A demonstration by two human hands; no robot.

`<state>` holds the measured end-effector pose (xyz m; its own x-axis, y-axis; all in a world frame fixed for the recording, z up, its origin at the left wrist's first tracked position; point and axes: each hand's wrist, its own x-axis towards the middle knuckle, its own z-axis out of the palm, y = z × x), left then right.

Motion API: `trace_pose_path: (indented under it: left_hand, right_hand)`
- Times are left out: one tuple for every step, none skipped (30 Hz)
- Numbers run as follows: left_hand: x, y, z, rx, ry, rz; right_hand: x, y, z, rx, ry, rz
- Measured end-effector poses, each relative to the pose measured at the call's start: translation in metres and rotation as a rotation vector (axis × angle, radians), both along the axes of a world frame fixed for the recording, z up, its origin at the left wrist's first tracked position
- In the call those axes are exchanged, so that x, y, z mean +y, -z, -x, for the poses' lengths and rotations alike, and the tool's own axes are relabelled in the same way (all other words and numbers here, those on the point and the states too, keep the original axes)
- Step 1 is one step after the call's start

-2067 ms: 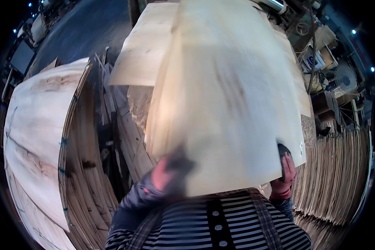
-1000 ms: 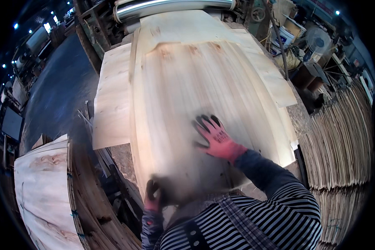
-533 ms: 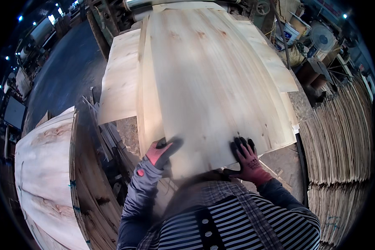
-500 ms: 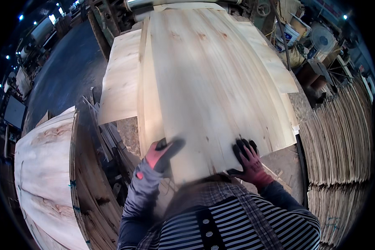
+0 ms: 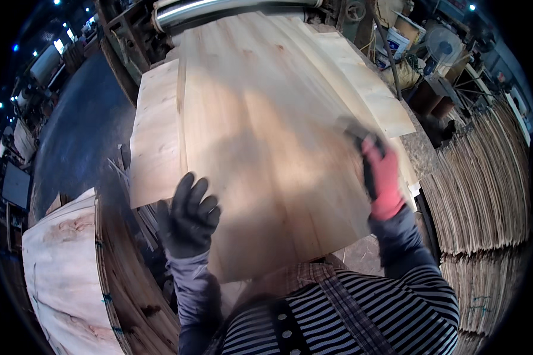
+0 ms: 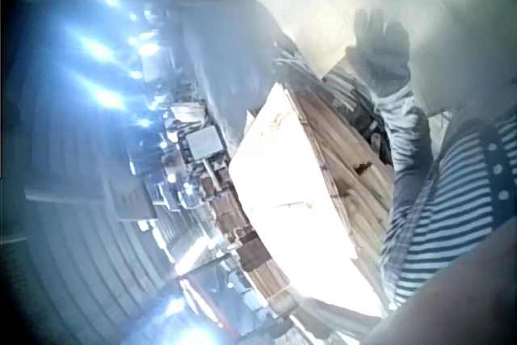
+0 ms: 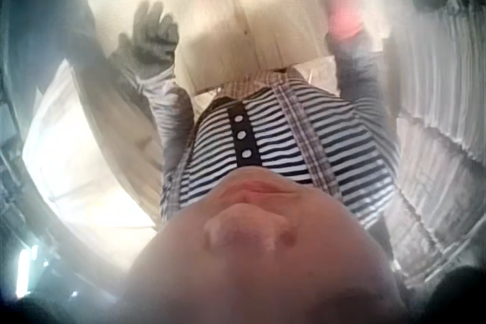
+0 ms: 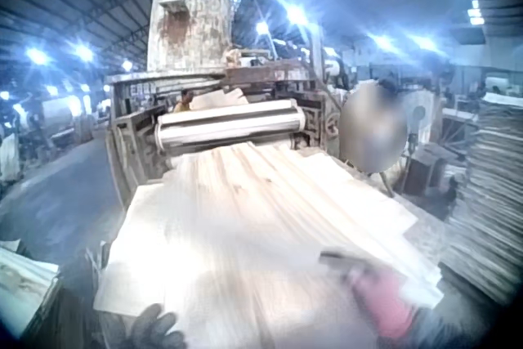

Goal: The person repeatedly lifts large wooden panels from a stack, carries them to a roller machine, and places them onto the roller. The person then returns to the stack to retrieve the next panel, repeating the process throughout the clip.

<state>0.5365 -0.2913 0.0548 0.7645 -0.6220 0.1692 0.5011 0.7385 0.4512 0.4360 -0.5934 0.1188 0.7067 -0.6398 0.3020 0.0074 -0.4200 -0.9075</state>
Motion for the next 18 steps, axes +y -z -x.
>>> trace_pose_path:
  left_hand:
    - [-0.01,0.002,-0.004,0.015,-0.018,-0.111]
    - [-0.021,0.008,-0.005,0.021,-0.011,-0.214]
    - [-0.035,0.019,-0.002,0.064,0.003,-0.274]
    - [-0.048,0.032,0.002,0.008,0.005,-0.373]
    - [-0.063,0.044,0.007,-0.036,0.03,-0.419]
    - [-0.075,0.056,0.014,-0.121,0.07,-0.417]
    - [-0.087,0.066,0.022,-0.213,0.105,-0.411]
    - [-0.098,0.073,0.029,-0.138,0.186,-0.378]
    - [-0.108,0.079,0.036,-0.071,0.263,-0.343]
    - [-0.116,0.081,0.044,-0.044,0.333,-0.267]
    - [-0.122,0.082,0.052,-0.027,0.361,-0.29]
    - [-0.127,0.08,0.061,-0.049,0.382,-0.274]
    - [-0.13,0.079,0.069,-0.126,0.407,-0.233]
    - [-0.134,0.077,0.075,-0.179,0.406,-0.231]
    - [-0.138,0.075,0.083,-0.087,0.408,-0.247]
    - [-0.142,0.075,0.09,-0.059,0.398,-0.245]
    - [-0.145,0.076,0.096,-0.023,0.373,-0.272]
    - [-0.147,0.079,0.1,0.093,0.376,-0.288]
  right_hand:
    - [-0.014,-0.014,-0.006,-0.053,0.044,-0.128]
    - [-0.029,-0.028,-0.013,-0.135,0.031,-0.091]
    - [-0.042,-0.044,-0.009,-0.197,-0.035,0.084]
    - [-0.052,-0.054,-0.006,-0.218,0.001,0.518]
    - [-0.06,-0.063,-0.001,-0.242,0.014,1.059]
    - [-0.066,-0.067,0.005,-0.253,0.022,1.055]
    - [-0.071,-0.071,0.013,-0.235,0.077,1.096]
    - [-0.073,-0.073,0.025,-0.229,0.106,1.083]
    - [-0.075,-0.075,0.037,-0.27,0.127,1.125]
    - [-0.077,-0.077,0.049,-0.322,0.066,1.127]
    - [-0.077,-0.075,0.063,-0.336,0.098,1.173]
    - [-0.077,-0.074,0.078,-0.301,0.16,1.052]
    - [-0.075,-0.073,0.098,-0.222,0.267,1.125]
    - [-0.073,-0.072,0.117,-0.161,0.254,1.187]
    - [-0.073,-0.067,0.133,-0.128,0.285,1.367]
    - [-0.073,-0.063,0.148,-0.054,0.294,1.381]
    - [-0.073,-0.049,0.157,-0.061,0.287,1.304]
    - [-0.074,-0.032,0.162,-0.092,0.219,1.255]
